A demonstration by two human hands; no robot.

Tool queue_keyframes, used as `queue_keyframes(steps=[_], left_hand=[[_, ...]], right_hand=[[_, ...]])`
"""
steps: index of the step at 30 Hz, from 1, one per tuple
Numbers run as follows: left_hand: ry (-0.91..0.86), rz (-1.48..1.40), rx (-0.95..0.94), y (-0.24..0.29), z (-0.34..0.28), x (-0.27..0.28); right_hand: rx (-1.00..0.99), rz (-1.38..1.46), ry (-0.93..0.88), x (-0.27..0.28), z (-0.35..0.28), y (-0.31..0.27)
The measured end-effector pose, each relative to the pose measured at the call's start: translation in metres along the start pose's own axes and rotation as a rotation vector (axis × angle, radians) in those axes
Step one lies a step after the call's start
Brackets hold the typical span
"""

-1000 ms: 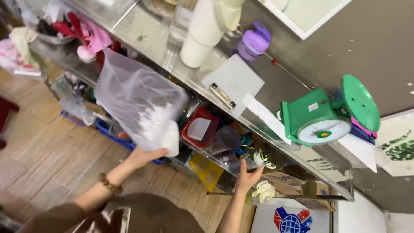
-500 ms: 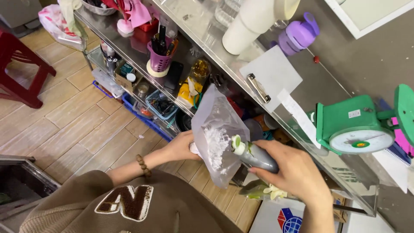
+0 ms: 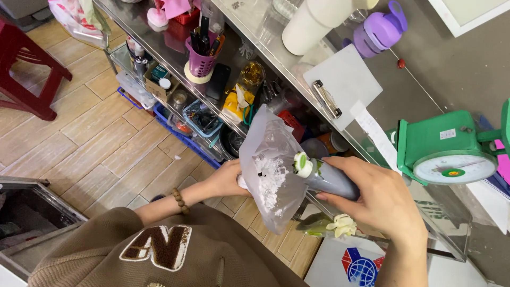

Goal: Preparing a piping bag with cream and mixing in green food coloring.

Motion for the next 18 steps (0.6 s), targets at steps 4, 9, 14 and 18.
queue_keyframes(steps=[4,9,14,18], left_hand=[[0.032,-0.028,0.008,-0.002,0.001,-0.004],[0.001,-0.016,0.074,-0.005,0.003,-0.009],[0.025,0.007,0.056,-0.026,-0.002,-0.016],[0.093,0.014,0.137,-0.024,-0.004,-0.013]], right_hand=[[0.072,0.176,0.172,-0.017,-0.015,0.027],[0.101,0.813,0.338,-0.075,-0.042,0.092],[0.182,1.144,0.699,-0.062,-0.067,0.152],[-0.044,1.019,1.033,-0.042,-0.081,0.215]])
Point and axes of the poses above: each hand's wrist, its own z-axis towards the middle knuckle, its own x-axis out of the back of the hand, y = z × x, the point moved 9 cm from there along z, towards the middle knuckle, and after that the axes turned 5 degrees about -z, right-handed, at the moved point
